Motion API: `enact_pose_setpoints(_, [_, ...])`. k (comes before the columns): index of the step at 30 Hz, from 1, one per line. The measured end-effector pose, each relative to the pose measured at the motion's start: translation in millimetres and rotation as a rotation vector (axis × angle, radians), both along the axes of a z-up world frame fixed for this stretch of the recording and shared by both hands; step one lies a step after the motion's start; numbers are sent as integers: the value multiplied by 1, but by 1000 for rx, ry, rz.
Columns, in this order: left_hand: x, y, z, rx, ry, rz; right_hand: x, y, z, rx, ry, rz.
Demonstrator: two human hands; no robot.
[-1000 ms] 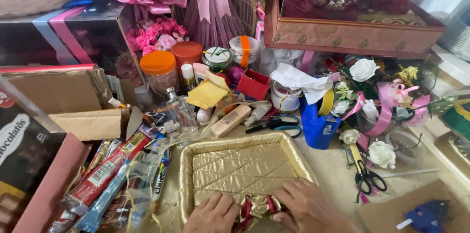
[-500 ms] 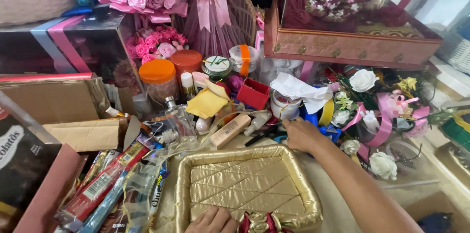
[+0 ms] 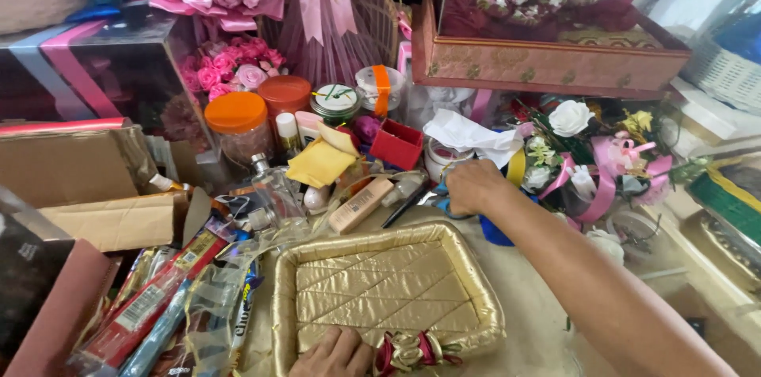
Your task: Decorating a gold-colored jewelry tray with ribbons, flowers, and other ornaments using a hot glue gun.
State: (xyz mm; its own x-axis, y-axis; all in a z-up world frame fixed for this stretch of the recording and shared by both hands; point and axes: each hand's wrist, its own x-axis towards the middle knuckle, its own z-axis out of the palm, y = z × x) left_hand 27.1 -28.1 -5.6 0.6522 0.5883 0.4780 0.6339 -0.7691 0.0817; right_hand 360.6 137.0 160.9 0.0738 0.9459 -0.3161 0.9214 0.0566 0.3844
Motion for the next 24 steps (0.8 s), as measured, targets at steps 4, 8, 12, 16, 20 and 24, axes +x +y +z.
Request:
enact_pose_setpoints(4, [7, -1, 2, 56, -19, 126, -1, -20, 37, 94, -226, 34])
enact_pose_setpoints(8, [7, 3, -17, -103, 46, 186, -23, -97, 107, 64, -180, -158])
enact_pose_setpoints(12, [8, 3, -2, -287, 109, 138, -13, -189, 113, 93, -60, -315])
enact_pose_setpoints(16, [17, 3, 4, -113, -53, 195, 5, -250, 65, 7, 81, -632])
enact_pose_setpoints(20, [25, 0, 18, -13, -99, 248, 8, -267, 33, -106, 224, -917])
enact_pose_setpoints(24, [23, 1, 12, -224, -25, 244, 7, -255, 22, 18, 255, -951])
